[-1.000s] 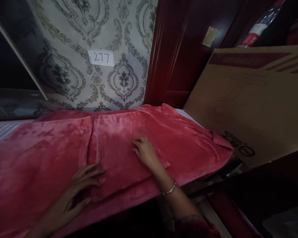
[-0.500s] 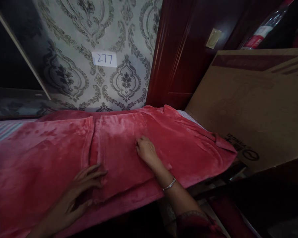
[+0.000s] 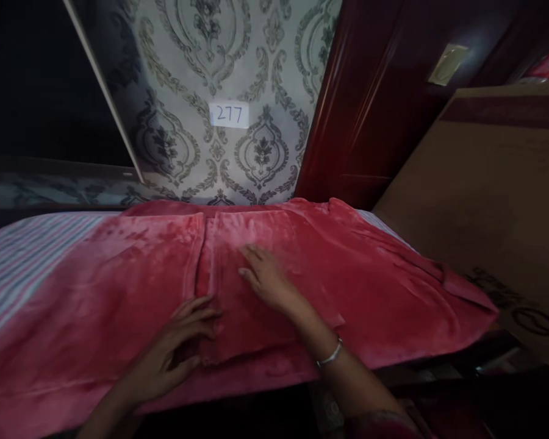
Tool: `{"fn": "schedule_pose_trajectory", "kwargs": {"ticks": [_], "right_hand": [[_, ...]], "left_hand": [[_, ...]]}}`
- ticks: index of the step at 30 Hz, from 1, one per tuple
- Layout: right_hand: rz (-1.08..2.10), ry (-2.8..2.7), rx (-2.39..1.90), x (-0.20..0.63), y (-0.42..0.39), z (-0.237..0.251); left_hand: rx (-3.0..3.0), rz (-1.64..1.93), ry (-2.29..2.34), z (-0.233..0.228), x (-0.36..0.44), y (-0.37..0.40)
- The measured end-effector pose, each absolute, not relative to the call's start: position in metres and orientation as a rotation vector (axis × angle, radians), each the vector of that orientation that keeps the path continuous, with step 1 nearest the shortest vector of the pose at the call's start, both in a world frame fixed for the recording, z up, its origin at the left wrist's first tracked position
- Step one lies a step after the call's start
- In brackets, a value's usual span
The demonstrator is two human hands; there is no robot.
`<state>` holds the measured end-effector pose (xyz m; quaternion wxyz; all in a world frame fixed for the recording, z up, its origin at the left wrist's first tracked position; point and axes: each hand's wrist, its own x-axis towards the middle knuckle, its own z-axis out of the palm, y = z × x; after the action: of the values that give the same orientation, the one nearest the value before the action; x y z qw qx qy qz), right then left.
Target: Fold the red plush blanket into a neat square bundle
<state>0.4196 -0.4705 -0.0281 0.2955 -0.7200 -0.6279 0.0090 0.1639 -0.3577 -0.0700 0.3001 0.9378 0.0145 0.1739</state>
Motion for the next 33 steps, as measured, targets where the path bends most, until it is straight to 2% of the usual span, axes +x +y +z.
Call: {"fn": "schedule_pose_trajectory", "kwargs": {"ticks": [4, 8, 15, 19, 23, 26, 33], "right_hand": [[0.037, -1.846, -2.134, 0.407, -0.435, -0.054], [0.095, -1.908, -2.213, 0.392, -0.434, -0.063], [0.252, -2.015, -2.042, 0.384, -0.447, -0.060], [0.236, -2.004, -1.878, 0.385, -0.436, -0.061], [0.169, -2.029, -1.841, 0.369, -0.405, -0.048], [0.086, -2.088, -1.852, 0.352, -0.384, -0.041], [0.121, -2.190, -1.963, 0.341, -0.378, -0.059]], "left_hand": [[2.476, 0.442, 0.068, -0.069, 0.163, -0.361], [2.479, 0.436, 0.077, -0.063, 0.164, -0.362], [2.442, 0.484, 0.084, -0.058, 0.163, -0.370], [2.472, 0.729, 0.294, -0.048, 0.148, -0.369], [2.698, 0.886, 0.704, -0.041, 0.127, -0.349], [2.829, 0.770, 0.949, -0.053, 0.116, -0.340], [2.918, 0.581, 1.015, -0.088, 0.118, -0.361]]}}
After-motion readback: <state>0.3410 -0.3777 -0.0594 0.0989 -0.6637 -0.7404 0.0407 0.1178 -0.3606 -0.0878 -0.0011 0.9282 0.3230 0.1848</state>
